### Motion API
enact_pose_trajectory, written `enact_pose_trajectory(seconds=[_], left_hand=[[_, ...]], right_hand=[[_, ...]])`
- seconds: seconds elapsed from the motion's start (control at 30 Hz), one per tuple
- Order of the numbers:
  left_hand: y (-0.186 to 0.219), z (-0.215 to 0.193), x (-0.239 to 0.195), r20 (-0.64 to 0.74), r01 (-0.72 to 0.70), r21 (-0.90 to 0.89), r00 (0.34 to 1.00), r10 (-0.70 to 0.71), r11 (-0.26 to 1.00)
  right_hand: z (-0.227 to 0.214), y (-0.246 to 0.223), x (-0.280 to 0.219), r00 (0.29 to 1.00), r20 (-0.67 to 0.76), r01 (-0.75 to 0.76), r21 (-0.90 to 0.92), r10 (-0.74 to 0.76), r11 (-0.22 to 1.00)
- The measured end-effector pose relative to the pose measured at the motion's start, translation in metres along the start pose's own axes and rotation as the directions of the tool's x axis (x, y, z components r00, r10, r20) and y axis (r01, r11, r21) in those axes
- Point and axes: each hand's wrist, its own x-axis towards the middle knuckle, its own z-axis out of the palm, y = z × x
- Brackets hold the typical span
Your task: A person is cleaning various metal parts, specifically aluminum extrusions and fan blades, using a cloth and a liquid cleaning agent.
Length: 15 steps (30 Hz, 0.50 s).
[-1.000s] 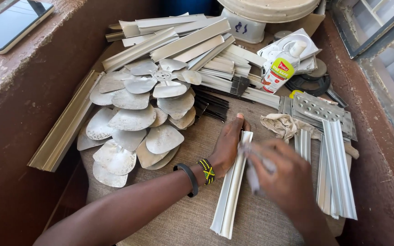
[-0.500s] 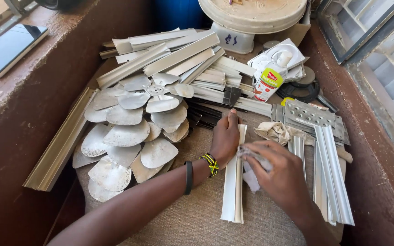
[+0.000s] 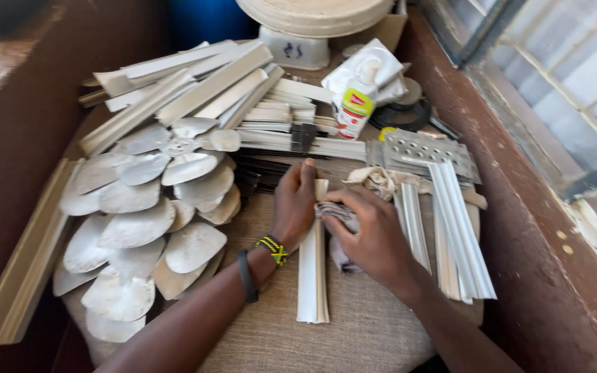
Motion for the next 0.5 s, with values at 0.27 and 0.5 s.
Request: enact_pose_trajectory(seconds=[0.27, 0.5], left_hand=[[-0.012, 0.0, 0.008, 0.04, 0.029, -0.111, 0.999, -0.025, 0.993], [0.01, -0.004, 0.0, 0.018, 0.079, -0.161, 0.997, -0.077, 0.984]], right_hand=[[-0.011, -0.034, -0.036, 0.969, 0.244, 0.009, 0.108, -0.036, 0.994], [0.005, 0.001, 0.001, 0.989, 0.099, 0.113, -0.011, -0.112, 0.993]])
